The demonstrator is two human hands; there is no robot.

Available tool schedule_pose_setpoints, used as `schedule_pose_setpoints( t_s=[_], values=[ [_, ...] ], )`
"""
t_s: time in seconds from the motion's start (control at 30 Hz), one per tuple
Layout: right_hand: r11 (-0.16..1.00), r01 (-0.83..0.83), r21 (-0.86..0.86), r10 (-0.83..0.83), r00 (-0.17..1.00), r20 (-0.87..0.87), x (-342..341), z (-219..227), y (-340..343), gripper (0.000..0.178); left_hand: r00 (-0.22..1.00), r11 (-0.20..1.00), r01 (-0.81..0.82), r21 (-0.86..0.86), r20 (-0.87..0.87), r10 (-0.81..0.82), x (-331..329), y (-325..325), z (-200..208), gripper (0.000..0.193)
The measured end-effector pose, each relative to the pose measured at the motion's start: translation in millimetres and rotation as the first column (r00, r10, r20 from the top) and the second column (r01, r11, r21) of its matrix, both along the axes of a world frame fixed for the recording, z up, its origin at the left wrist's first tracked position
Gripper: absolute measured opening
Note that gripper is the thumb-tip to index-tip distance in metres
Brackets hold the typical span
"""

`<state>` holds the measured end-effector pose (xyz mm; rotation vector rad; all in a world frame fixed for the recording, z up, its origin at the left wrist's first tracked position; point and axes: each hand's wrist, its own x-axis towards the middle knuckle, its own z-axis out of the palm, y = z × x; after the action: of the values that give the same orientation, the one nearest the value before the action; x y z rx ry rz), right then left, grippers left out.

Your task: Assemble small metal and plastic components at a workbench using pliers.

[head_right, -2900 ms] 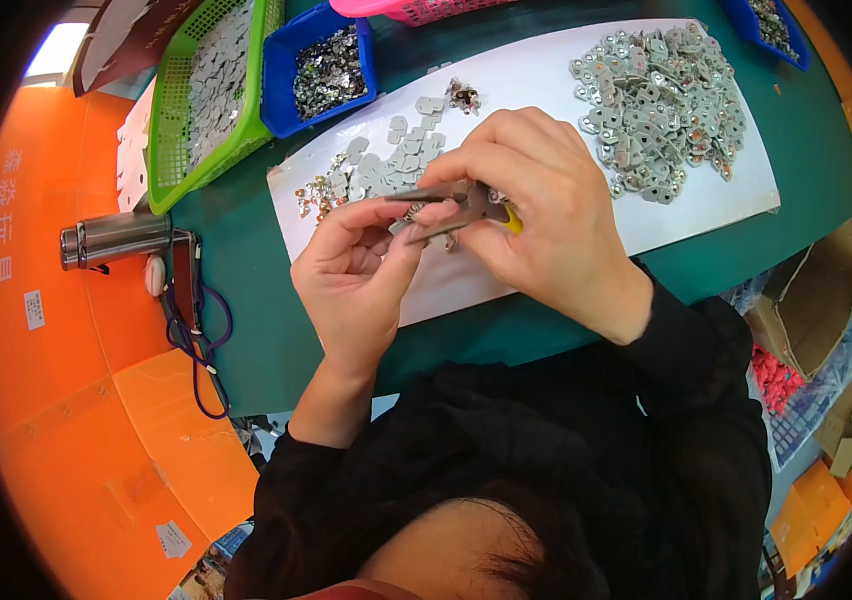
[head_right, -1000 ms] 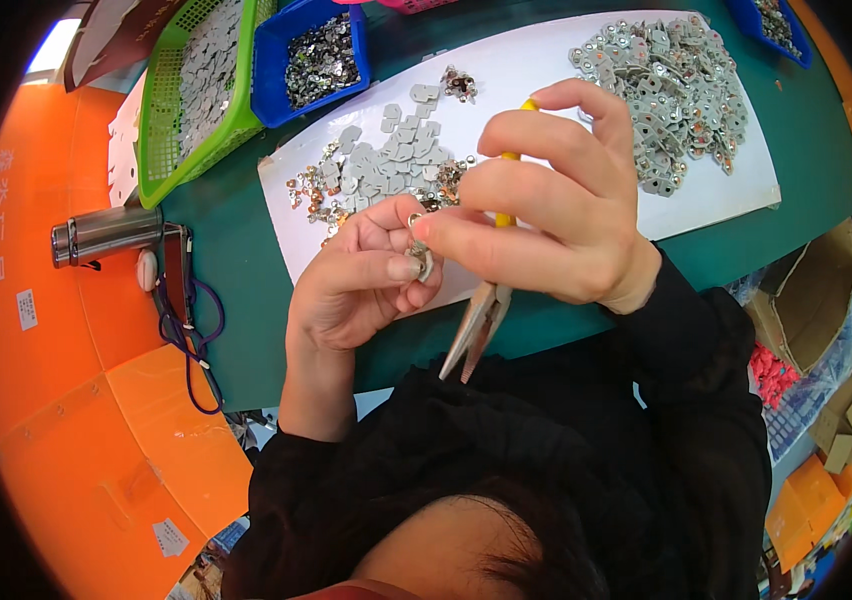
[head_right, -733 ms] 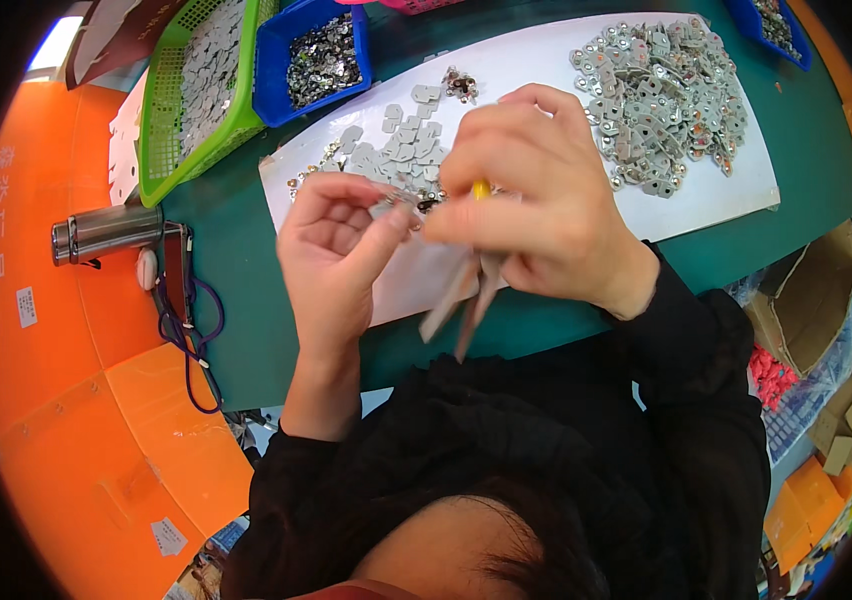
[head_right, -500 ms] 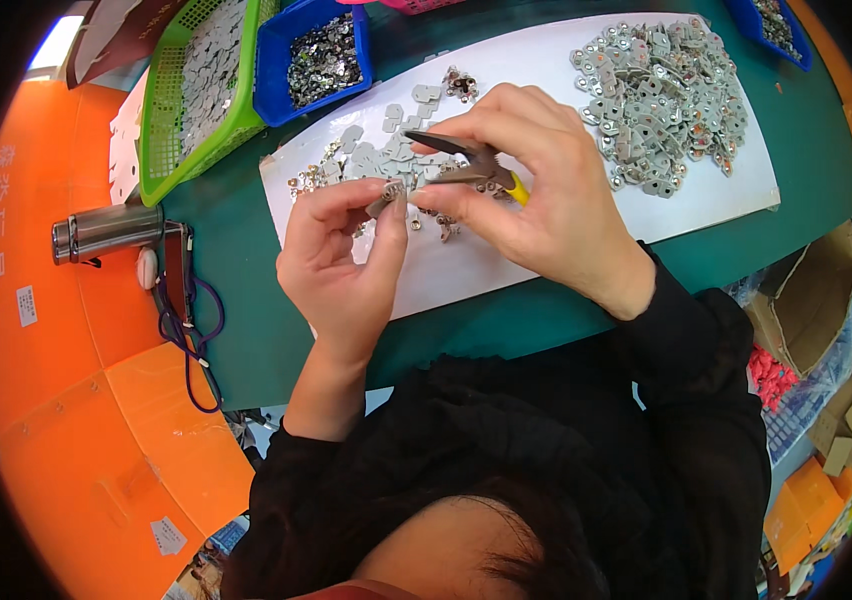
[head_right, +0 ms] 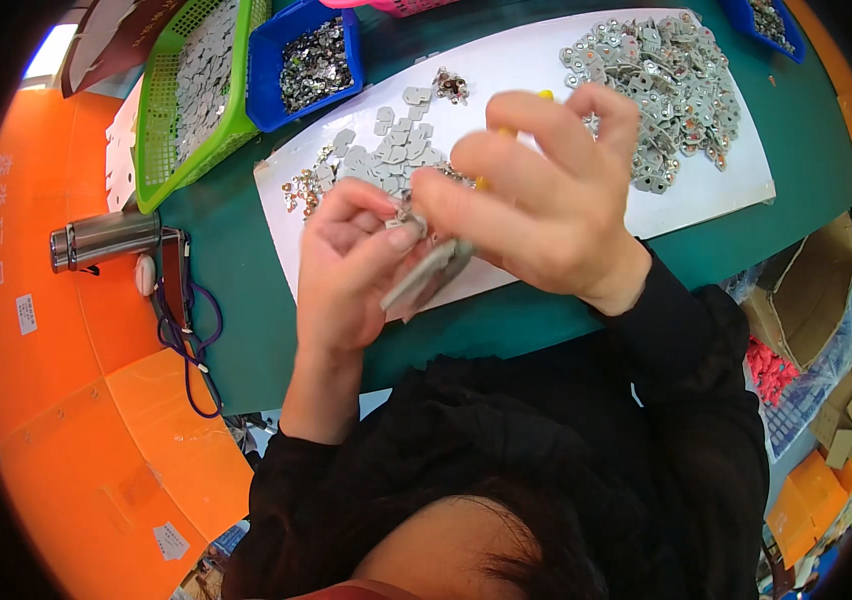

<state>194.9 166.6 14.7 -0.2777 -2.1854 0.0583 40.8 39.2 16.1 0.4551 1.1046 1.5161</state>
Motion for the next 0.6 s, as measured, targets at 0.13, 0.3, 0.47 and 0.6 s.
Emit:
schedule_pose_setpoints(
  t_s=[0.13, 0.3, 0.47, 0.6],
  values=[
    [0.951, 0.070, 0.301, -0.036, 0.992, -0.118, 5, -4, -5, 0.024, 0.774, 0.957, 0.285, 0.054, 0.577, -0.263, -15, -3, -3, 0.012],
    [0.938, -0.064, 0.340, 0.128, 0.977, -0.168, -2, -9, -2, 0.029, 0.904, 0.975, 0.224, 0.008, 0.372, -0.211, -10, -6, -5, 0.016],
    [0.984, -0.174, -0.049, 0.175, 0.984, 0.032, 2, 0, 4, 0.023, 0.724, 0.935, -0.218, 0.279, -0.596, 0.347, 10, -2, -1, 0.023],
    [0.726, -0.178, -0.665, 0.200, 0.979, -0.043, -1, 10, -2, 0.014, 0.325, 0.851, -0.099, 0.515, -0.792, 0.517, 2, 2, -19, 0.022]
  ],
)
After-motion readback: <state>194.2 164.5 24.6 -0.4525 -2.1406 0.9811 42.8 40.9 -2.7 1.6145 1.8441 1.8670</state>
